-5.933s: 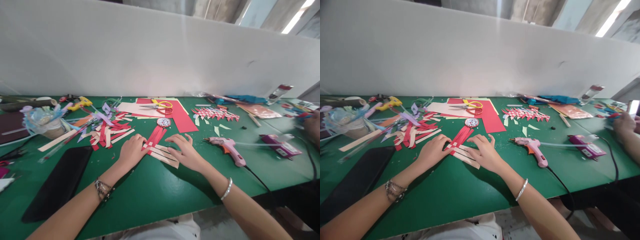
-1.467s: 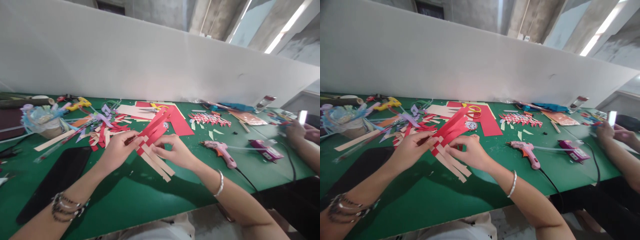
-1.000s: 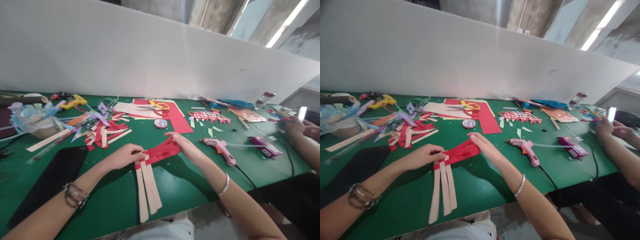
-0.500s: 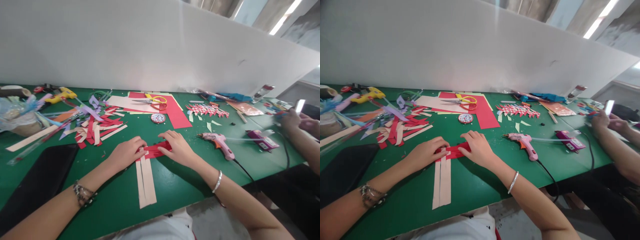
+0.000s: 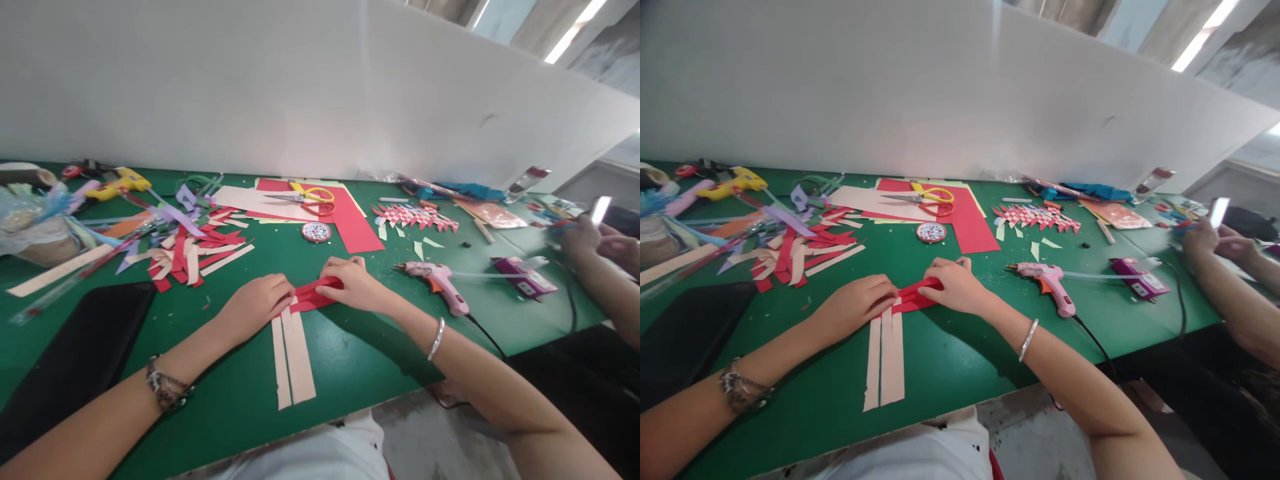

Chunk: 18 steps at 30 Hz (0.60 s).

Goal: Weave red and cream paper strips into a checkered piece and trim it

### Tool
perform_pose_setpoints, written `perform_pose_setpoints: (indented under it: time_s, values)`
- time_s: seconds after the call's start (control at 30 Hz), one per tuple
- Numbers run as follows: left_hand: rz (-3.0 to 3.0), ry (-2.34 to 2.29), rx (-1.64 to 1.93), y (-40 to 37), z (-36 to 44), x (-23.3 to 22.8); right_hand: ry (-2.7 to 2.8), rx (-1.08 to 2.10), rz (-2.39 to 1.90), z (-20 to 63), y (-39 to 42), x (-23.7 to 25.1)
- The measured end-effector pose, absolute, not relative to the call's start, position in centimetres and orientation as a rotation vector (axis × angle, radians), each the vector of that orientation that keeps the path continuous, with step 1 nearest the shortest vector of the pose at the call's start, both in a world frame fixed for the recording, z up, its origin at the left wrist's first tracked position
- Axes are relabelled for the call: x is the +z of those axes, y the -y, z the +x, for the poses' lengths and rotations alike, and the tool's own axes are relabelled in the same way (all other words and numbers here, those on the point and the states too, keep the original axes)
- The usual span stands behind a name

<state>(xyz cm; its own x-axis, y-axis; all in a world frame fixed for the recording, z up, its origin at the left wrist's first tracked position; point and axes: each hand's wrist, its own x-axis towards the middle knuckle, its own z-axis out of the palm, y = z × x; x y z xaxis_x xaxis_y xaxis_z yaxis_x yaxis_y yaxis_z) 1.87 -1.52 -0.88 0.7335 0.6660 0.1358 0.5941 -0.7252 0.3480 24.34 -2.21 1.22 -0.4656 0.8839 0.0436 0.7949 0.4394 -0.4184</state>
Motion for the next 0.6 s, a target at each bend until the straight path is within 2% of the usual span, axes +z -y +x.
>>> perform_pose_setpoints:
  time_s: [0.3,0.6]
  values:
    - [2.627,-0.913,0.361,1.1,0.9,-1.0,2.262,0.611,-1.568,23.8,1.7,0.3]
    - [2.546,-1.172,0.253,1.3,2.0,1.1,2.133,0.567,-1.45,23.7,1.9,3.5]
